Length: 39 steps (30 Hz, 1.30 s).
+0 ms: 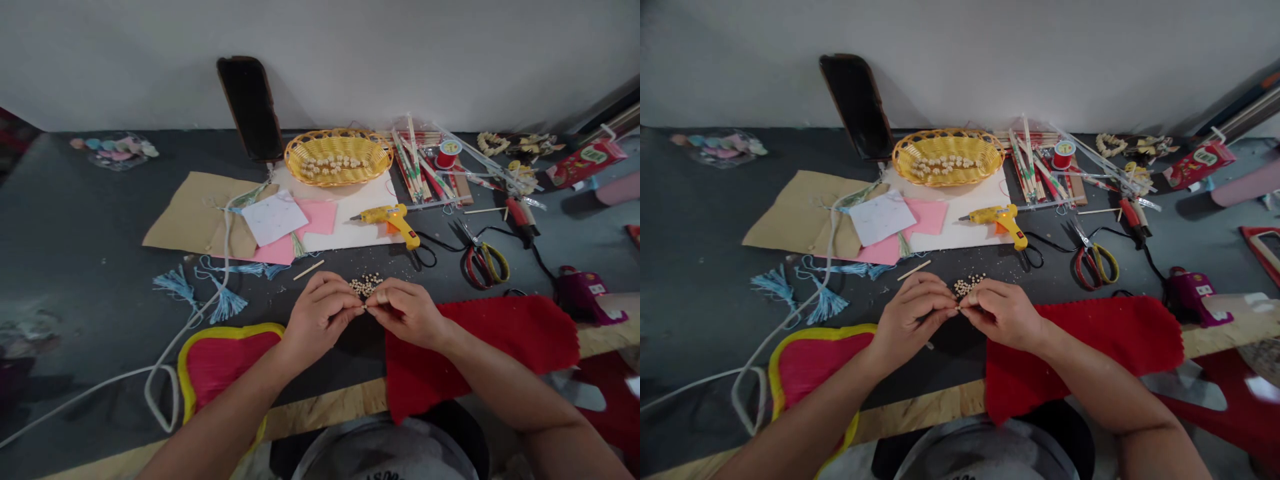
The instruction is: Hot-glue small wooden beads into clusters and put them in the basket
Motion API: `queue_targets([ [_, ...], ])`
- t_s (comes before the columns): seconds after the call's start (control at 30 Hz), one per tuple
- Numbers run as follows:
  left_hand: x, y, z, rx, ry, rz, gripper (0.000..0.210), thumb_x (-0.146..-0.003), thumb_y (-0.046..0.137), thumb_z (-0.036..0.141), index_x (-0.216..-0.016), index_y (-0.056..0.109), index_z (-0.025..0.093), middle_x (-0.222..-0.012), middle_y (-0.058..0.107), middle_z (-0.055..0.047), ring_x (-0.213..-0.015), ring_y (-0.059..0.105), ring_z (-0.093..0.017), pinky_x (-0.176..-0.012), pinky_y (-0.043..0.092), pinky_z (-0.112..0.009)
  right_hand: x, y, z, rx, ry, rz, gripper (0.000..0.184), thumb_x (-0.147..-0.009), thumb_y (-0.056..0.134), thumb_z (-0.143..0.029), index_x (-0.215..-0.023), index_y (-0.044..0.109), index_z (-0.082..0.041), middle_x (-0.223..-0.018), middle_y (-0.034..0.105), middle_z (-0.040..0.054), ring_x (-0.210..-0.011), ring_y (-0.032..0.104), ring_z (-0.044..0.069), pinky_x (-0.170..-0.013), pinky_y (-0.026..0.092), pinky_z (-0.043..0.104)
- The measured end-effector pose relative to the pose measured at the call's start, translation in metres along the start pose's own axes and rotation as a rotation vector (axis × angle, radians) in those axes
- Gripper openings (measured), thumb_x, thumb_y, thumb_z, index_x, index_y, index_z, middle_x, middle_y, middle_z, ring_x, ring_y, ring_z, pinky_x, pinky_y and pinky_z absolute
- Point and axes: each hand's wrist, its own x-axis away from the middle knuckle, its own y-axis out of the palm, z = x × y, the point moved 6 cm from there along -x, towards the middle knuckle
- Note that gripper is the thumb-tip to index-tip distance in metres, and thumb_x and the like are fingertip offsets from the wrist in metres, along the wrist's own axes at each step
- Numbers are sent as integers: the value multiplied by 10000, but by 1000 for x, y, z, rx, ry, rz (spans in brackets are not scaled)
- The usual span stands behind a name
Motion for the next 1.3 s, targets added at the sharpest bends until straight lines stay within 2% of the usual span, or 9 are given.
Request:
queue_targets([
  [0.6, 0, 0, 2, -45, 38, 6, 50, -810, 665, 155, -817, 672, 205, -768, 717, -15, -842, 583, -178, -767, 506, -328, 1, 2, 1, -1, -7, -41, 60, -870, 580, -127, -888, 619, -170, -814, 692, 54, -780, 647, 132, -699, 556, 238],
  [0.83, 1, 0, 1, -63, 39, 7, 92, -794, 693, 201, -886, 693, 202, -826, 732, -33, -874, 579, -194, -778, 516, -341, -1, -2, 0, -10, -11, -2, 69, -863, 582, -118, -894, 622, -166, -807, 694, 56, -767, 652, 129, -686, 557, 228],
  [1.3, 0, 0, 1, -24, 4, 13, 78, -829, 642, 158, -863, 691, 208, -800, 730, -33, -833, 609, -185, -776, 517, -360, -3, -4, 3, -89, 87, 2, 50, -852, 604, -132, -876, 618, -173, -779, 662, 43, -720, 619, 123, -644, 526, 222],
])
